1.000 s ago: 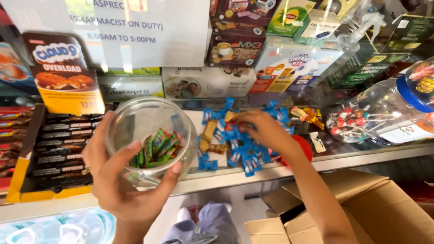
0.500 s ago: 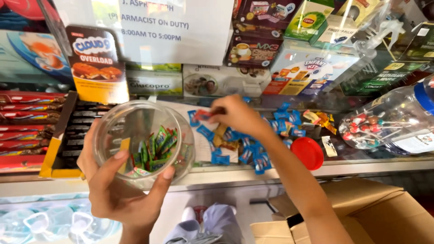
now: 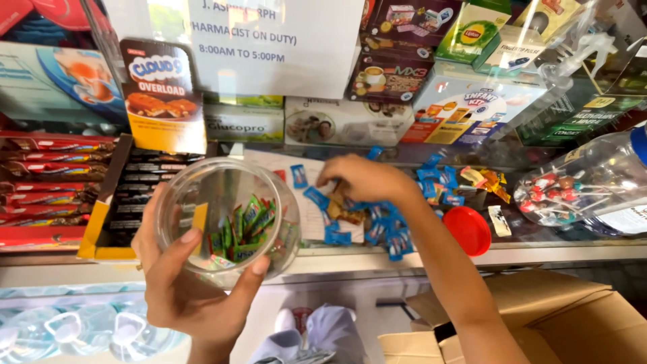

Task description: Filling plastic jars with assorted candies and organizing them on shelves in a grocery store.

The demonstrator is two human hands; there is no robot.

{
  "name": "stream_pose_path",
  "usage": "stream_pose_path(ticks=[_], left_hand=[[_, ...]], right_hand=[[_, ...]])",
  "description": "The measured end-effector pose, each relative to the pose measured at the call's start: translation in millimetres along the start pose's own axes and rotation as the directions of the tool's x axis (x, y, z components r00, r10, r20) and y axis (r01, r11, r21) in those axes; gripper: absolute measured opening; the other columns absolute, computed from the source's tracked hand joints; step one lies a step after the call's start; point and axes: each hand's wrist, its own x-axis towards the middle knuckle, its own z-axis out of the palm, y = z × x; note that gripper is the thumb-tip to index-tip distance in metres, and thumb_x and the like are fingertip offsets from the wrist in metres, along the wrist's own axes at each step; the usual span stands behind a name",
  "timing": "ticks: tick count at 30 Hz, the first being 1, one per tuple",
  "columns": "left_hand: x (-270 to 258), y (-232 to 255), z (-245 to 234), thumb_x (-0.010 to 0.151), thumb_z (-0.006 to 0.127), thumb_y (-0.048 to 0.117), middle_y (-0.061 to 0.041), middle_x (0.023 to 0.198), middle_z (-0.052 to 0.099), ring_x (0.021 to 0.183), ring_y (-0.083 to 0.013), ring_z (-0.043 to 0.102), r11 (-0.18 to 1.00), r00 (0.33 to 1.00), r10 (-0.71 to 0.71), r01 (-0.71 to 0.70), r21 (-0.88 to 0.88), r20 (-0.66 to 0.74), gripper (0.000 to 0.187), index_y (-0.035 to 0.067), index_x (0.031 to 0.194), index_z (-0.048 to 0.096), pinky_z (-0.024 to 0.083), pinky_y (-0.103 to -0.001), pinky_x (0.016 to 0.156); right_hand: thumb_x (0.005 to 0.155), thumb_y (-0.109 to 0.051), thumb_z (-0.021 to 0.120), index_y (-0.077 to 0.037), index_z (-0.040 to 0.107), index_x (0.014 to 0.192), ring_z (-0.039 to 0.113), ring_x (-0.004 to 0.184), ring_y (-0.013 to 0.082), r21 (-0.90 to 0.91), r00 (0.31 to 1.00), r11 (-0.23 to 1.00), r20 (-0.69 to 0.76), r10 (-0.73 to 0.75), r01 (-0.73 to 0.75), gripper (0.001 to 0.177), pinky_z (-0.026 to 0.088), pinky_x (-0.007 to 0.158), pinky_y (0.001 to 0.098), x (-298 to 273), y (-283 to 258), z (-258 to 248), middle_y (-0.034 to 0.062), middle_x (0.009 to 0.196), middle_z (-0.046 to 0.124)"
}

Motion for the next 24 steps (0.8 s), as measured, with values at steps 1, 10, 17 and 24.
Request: stream_pose_path(ticks=[1, 10, 17, 24], left_hand=[[0, -1, 2, 0.085, 0.091, 0.020, -0.029, 0.155, 0.045, 0.143, -0.0390, 0.049, 1.000, 1.000, 0.005, -0.005, -0.018, -0.004, 0.062, 0.010, 0.133, 0.052, 0.041, -0.049, 0.122], [2, -6, 18, 0.089, 0.091, 0.019, -0.027, 0.158, 0.043, 0.144, -0.0373, 0.045, 0.995, 0.999, 0.003, 0.000, -0.097, 0.033, 0.060, 0.010, 0.133, 0.052, 0.043, -0.048, 0.122], [3, -9, 26, 0.085, 0.092, 0.016, -0.028, 0.156, 0.045, 0.141, -0.0371, 0.046, 0.999, 0.998, 0.006, -0.003, -0.048, 0.059, 0.065, 0.011, 0.136, 0.052, 0.042, -0.047, 0.119], [1, -11, 26, 0.085, 0.092, 0.016, -0.028, 0.156, 0.044, 0.142, -0.0369, 0.046, 0.999, 0.998, 0.002, 0.002, -0.051, 0.070, 0.064, 0.011, 0.135, 0.052, 0.040, -0.047, 0.121]], right_hand=[[0.063, -0.001, 0.076, -0.006, 0.072, 0.105, 0.068, 0.101, 0.0332, -0.051, 0.998, 0.998, 0.052, -0.020, 0.023, 0.042, 0.053, 0.087, 0.0432, -12, -4, -2, 0.0113, 0.106, 0.073], [0.093, -0.009, 0.068, -0.003, 0.056, 0.118, 0.063, 0.106, 0.0396, 0.101, 0.946, 0.967, -0.204, 0.252, -0.235, 0.028, 0.050, 0.088, 0.0475, -59, -11, 8, 0.0173, 0.108, 0.065], [0.079, -0.020, 0.081, -0.002, 0.058, 0.118, 0.064, 0.097, 0.0425, -0.147, 0.942, 0.936, -0.153, 0.298, -0.320, 0.049, 0.048, 0.083, 0.0504, -74, -44, 31, 0.0197, 0.098, 0.068], [0.071, -0.013, 0.076, -0.005, 0.068, 0.097, 0.066, 0.096, 0.0403, -0.117, 0.848, 0.936, -0.471, 0.243, -0.333, 0.029, 0.054, 0.082, 0.0472, -91, -3, -4, 0.0187, 0.101, 0.070]])
